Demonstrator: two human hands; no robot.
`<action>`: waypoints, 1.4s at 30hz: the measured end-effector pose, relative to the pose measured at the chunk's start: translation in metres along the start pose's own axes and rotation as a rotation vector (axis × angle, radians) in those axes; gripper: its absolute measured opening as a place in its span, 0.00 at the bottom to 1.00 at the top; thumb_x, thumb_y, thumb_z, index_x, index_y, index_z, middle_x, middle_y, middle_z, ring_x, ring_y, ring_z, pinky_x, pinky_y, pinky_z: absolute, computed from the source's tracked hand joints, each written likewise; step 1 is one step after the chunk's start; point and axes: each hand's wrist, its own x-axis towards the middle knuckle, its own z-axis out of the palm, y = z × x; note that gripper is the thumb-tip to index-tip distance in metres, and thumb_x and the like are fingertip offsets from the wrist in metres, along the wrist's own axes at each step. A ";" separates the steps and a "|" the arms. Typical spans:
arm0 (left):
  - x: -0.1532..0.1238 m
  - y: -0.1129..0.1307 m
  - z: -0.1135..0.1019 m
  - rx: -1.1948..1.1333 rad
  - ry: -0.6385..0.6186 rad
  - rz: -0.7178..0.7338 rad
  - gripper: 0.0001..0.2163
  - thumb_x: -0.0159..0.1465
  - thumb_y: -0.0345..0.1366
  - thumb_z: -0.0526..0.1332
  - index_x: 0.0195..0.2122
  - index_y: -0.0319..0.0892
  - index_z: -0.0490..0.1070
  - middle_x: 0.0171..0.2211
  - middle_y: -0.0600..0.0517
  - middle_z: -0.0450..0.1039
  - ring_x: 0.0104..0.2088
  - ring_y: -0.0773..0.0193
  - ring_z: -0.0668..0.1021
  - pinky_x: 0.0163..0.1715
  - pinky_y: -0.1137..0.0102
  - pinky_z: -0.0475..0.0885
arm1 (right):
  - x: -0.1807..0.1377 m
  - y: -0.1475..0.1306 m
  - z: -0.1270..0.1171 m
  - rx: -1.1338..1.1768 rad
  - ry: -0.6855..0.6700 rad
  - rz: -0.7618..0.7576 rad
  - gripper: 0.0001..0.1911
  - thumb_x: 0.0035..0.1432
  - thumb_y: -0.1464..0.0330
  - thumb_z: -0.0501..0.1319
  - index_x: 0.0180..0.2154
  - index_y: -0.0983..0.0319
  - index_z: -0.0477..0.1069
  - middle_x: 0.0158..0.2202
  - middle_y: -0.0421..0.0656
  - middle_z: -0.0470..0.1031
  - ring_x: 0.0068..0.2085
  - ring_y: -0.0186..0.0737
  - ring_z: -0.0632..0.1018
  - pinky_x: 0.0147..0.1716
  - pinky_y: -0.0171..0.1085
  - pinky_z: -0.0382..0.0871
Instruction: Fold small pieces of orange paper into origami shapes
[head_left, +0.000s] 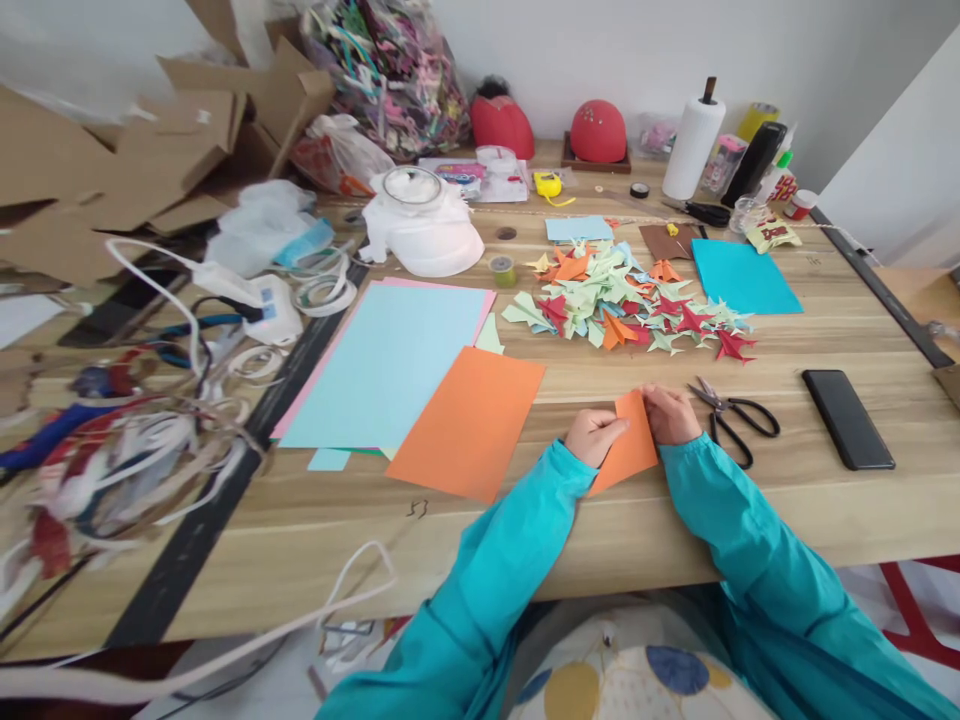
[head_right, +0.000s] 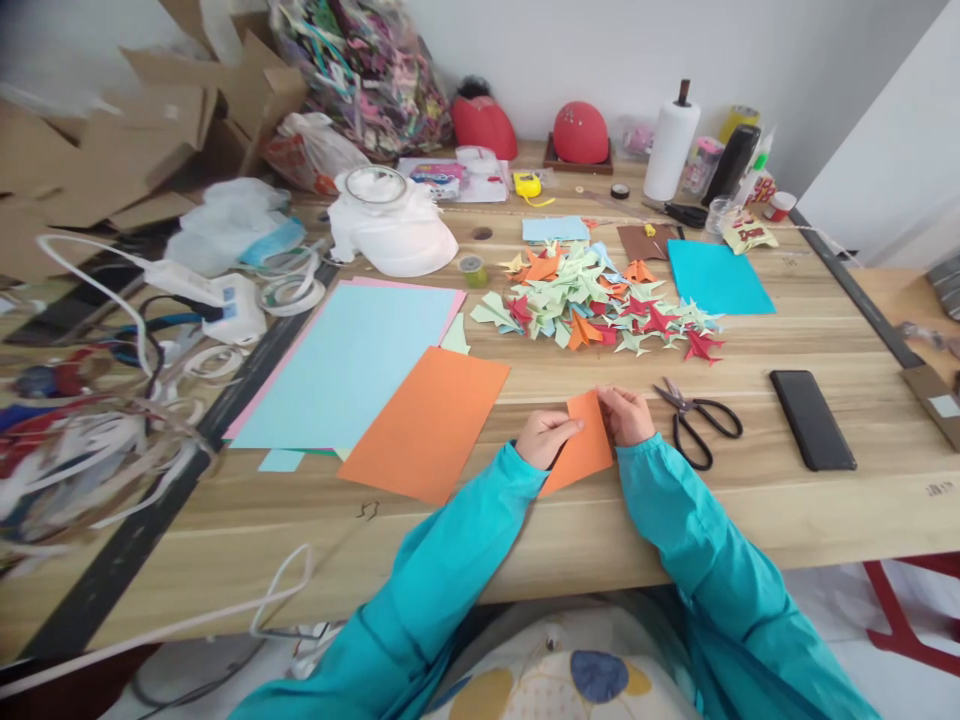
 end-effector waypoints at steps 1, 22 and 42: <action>0.000 -0.001 0.000 -0.018 0.007 0.001 0.17 0.48 0.46 0.60 0.13 0.37 0.62 0.13 0.57 0.54 0.18 0.72 0.60 0.18 0.74 0.53 | -0.001 0.002 0.001 -0.039 -0.017 0.001 0.10 0.38 0.63 0.68 0.21 0.63 0.73 0.19 0.39 0.72 0.21 0.33 0.71 0.21 0.33 0.63; -0.005 0.000 0.003 0.111 -0.023 0.147 0.15 0.53 0.40 0.56 0.13 0.38 0.62 0.13 0.56 0.56 0.19 0.70 0.62 0.21 0.73 0.55 | 0.002 -0.001 -0.007 -0.247 0.107 -0.284 0.08 0.37 0.65 0.68 0.17 0.61 0.73 0.22 0.37 0.71 0.24 0.31 0.68 0.24 0.32 0.61; -0.006 0.007 -0.006 -0.184 0.007 0.037 0.09 0.49 0.36 0.58 0.19 0.35 0.72 0.19 0.47 0.74 0.16 0.68 0.71 0.16 0.74 0.66 | 0.016 -0.023 -0.026 0.093 0.401 -0.300 0.13 0.31 0.66 0.70 0.14 0.62 0.66 0.15 0.36 0.68 0.19 0.32 0.70 0.17 0.34 0.65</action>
